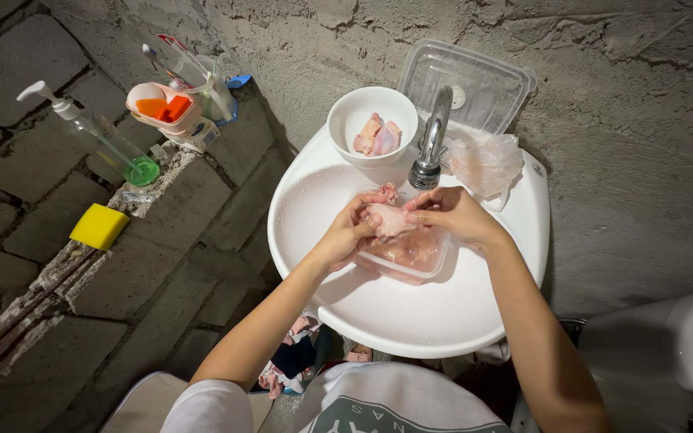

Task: The person washes raw chicken pieces in a plastic container under a running tap and transfers the pieces into a white bowl by hand.

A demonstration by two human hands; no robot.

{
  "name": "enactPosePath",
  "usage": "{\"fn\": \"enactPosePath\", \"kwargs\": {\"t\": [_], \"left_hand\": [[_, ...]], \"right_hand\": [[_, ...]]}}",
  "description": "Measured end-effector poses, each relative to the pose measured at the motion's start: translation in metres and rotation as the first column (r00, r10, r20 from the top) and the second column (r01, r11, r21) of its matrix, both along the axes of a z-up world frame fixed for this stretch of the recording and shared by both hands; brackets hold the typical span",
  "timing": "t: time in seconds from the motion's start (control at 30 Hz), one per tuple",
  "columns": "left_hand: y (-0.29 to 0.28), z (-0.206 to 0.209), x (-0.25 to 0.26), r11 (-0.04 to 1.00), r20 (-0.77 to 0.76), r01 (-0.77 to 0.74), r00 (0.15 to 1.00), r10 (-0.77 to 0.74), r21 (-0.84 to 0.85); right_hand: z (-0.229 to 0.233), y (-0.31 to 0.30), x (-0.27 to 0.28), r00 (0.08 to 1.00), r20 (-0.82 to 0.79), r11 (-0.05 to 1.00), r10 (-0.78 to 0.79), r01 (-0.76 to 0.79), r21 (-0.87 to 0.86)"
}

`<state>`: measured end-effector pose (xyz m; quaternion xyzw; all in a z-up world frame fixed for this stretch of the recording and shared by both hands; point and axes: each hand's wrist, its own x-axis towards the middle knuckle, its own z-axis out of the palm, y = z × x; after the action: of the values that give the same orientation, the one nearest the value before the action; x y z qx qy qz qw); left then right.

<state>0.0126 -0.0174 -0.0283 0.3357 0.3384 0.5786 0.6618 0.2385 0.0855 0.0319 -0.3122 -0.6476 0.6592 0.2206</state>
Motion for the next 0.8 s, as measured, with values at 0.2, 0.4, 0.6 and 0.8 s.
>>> {"fn": "enactPosePath", "kwargs": {"t": [0.2,0.4,0.6,0.8], "left_hand": [[0.006,-0.006,-0.004,0.981,0.104,0.073,0.993,-0.055,-0.182],[0.012,0.001,0.005,0.975,0.188,0.085,0.981,-0.046,-0.205],[0.015,0.011,0.019,0.997,-0.034,0.002,0.999,-0.005,-0.081],[0.027,-0.001,0.019,0.996,-0.061,-0.089,0.994,0.091,0.032]], "right_hand": [[0.007,0.007,-0.011,0.996,0.071,0.971,0.060,-0.075,0.228],[-0.003,0.008,-0.030,0.995,0.059,0.887,0.079,-0.097,0.451],[-0.009,0.010,-0.027,0.985,0.119,0.975,-0.126,0.145,-0.169],[-0.024,0.003,-0.012,0.998,0.012,0.969,-0.063,0.065,-0.240]]}}
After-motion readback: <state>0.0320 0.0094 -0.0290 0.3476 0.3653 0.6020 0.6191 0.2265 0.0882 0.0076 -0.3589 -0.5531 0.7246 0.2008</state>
